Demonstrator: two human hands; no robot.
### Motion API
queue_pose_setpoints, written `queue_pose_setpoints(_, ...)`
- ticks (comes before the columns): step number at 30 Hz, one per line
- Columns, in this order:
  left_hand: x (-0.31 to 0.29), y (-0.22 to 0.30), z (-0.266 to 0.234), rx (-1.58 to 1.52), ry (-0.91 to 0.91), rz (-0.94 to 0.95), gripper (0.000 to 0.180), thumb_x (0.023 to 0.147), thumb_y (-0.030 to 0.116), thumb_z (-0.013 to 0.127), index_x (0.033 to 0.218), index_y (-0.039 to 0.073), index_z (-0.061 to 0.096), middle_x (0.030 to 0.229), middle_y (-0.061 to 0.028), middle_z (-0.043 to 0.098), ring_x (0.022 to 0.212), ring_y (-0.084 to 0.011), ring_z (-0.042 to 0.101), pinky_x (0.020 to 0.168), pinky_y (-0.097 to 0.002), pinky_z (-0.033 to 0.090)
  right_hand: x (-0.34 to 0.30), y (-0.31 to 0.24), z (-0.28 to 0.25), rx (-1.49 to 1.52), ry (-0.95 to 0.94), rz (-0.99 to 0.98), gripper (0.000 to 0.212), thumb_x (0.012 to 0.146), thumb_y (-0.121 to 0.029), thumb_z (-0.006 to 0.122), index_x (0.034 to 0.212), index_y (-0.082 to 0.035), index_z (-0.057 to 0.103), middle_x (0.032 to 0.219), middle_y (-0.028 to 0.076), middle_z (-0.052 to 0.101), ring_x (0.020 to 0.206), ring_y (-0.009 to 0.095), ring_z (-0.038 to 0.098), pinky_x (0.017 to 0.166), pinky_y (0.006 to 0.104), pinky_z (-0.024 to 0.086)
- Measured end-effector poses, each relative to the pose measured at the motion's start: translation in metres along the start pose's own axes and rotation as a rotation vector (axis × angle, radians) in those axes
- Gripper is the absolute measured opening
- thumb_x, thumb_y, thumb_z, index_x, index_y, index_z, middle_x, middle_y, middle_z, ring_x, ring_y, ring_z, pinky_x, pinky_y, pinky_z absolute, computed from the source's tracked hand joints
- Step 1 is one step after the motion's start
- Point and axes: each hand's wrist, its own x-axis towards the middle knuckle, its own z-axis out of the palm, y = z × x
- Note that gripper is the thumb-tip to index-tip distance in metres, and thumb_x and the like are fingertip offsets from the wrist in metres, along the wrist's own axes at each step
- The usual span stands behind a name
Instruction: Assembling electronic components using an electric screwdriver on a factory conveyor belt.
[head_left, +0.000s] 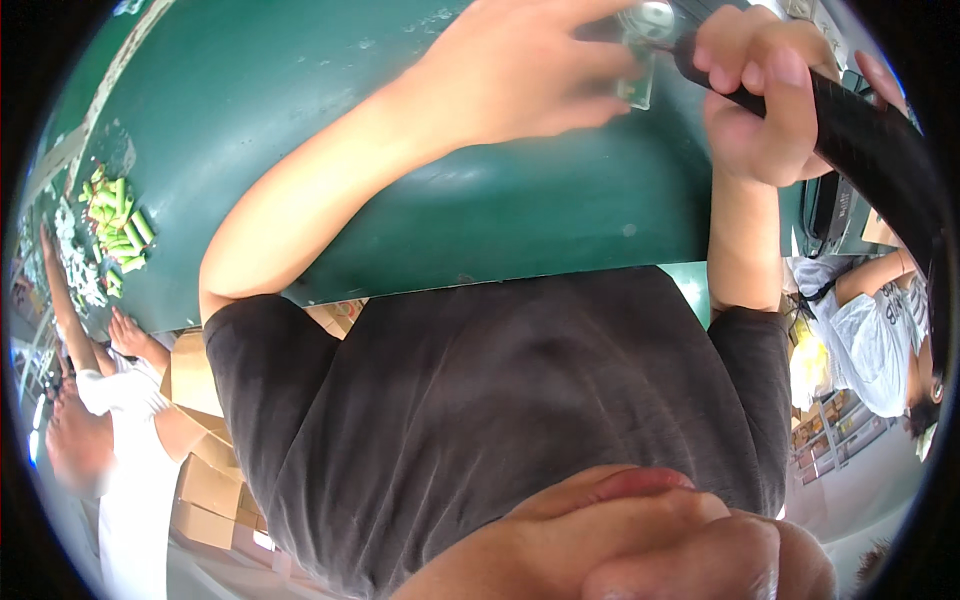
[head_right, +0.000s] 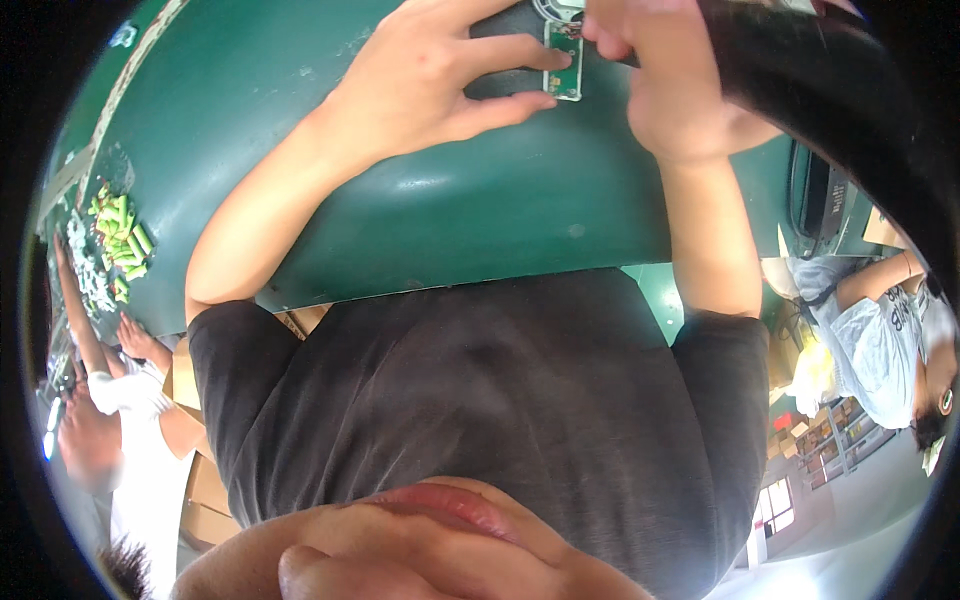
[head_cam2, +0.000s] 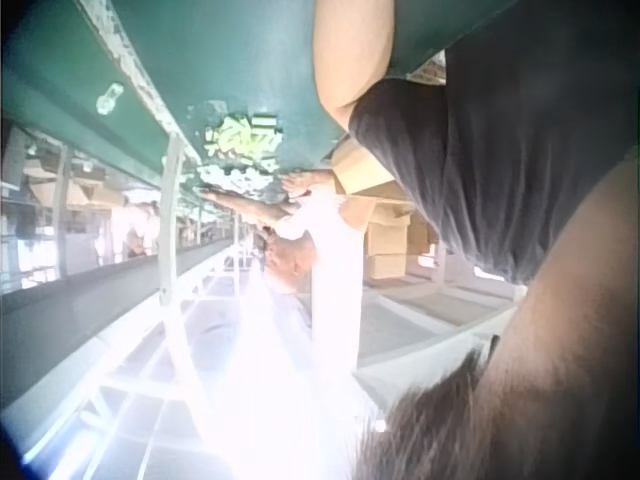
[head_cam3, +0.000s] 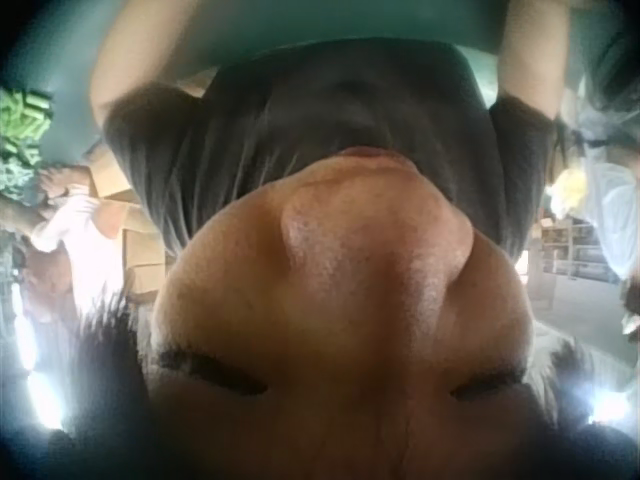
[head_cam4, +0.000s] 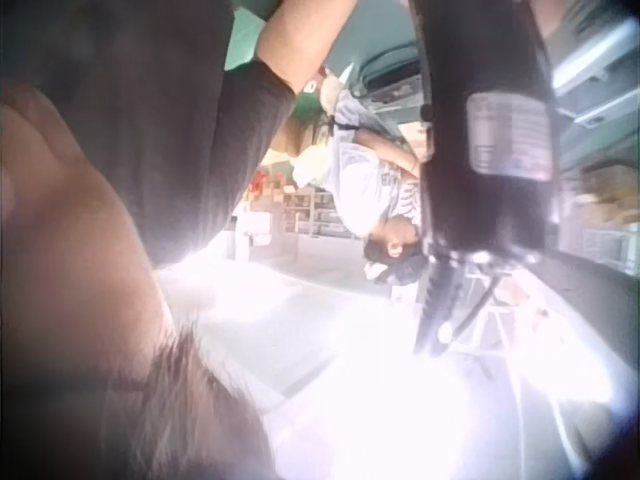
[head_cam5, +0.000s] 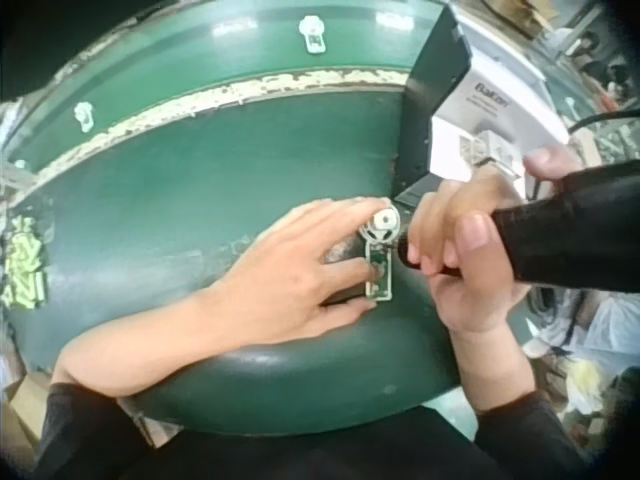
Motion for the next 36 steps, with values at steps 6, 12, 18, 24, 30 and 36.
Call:
queue_pose_setpoints(6, -0.001, 0.009, 0.0, 0.09, 0.05, -0.014, 0.027, 0.074, 0.018, 0.08, 0.096, 0.004, 0.073, 0.145, -0.023, 0.052, 0.128, -0.038, 0.055, 0.106, -0.0476, 0.044, 0.032, 0.019, -0.048, 0.064, -0.13, -0.254, 0.019, 0.093, 0.002, 0.05, 0.111, -0.003, 0.054, 0.079, 0.014, 0.059, 0.071, 0.03, 0.061, 0.081, 0.0518, 0.055)
queue_pose_setpoints(12, 0.019, 0.01, -0.029, -0.087, 0.279, -0.291, 0.031, 0.069, 0.013, 0.081, 0.097, 0.006, 0.068, 0.13, -0.023, 0.064, 0.114, -0.0414, 0.063, 0.101, -0.0429, 0.051, 0.023, 0.0, -0.001, -0.08, 0.126, -0.132, 0.037, 0.09, 0.012, 0.065, 0.115, -0.005, 0.044, 0.085, 0.005, 0.055, 0.082, 0.018, 0.055, 0.081, 0.0327, 0.046)
queue_pose_setpoints(18, 0.032, -0.053, -0.112, 0.293, 0.453, -0.515, 0.037, 0.081, 0.021, 0.079, 0.111, 0.001, 0.068, 0.104, -0.0141, 0.075, 0.104, -0.0226, 0.071, 0.093, -0.0361, 0.054, 0.025, 0.021, 0.005, 0.001, 0.114, -0.286, 0.04, 0.088, 0.014, 0.066, 0.114, -0.007, 0.043, 0.084, 0.004, 0.055, 0.081, 0.017, 0.054, 0.079, 0.0317, 0.046)
queue_pose_setpoints(24, 0.034, -0.165, -0.151, 0.494, 0.313, -0.547, 0.045, 0.082, 0.026, 0.077, 0.121, 0.006, 0.064, 0.106, -0.0189, 0.072, 0.103, -0.035, 0.069, 0.093, -0.042, 0.054, 0.049, -0.006, -0.02, 0.216, 0.167, -0.486, 0.015, 0.093, -0.002, 0.066, 0.107, 0.0, 0.062, 0.083, 0.011, 0.066, 0.077, 0.021, 0.065, 0.077, 0.0358, 0.055)
queue_pose_setpoints(30, 0.062, -0.175, -0.129, 0.644, 0.294, -0.42, 0.037, 0.084, 0.021, 0.074, 0.119, 0.008, 0.067, 0.123, -0.0183, 0.061, 0.122, -0.0388, 0.056, 0.105, -0.0463, 0.046, 0.093, -0.034, -0.094, -0.026, 0.64, -0.784, 0.047, 0.104, -0.047, 0.047, 0.091, -0.001, 0.056, 0.086, 0.015, 0.065, 0.086, 0.031, 0.07, 0.088, 0.0443, 0.059)
queue_pose_setpoints(36, 0.095, -0.159, -0.1, 0.494, 0.236, -0.468, 0.022, 0.086, 0.021, 0.074, 0.099, 0.005, 0.077, 0.091, -0.016, 0.075, 0.088, -0.0326, 0.072, 0.082, -0.0413, 0.057, 0.086, -0.019, -0.123, -0.019, 0.519, -0.625, 0.033, 0.1, -0.031, 0.054, 0.082, -0.004, 0.059, 0.073, 0.01, 0.061, 0.071, 0.028, 0.066, 0.088, 0.0531, 0.058)
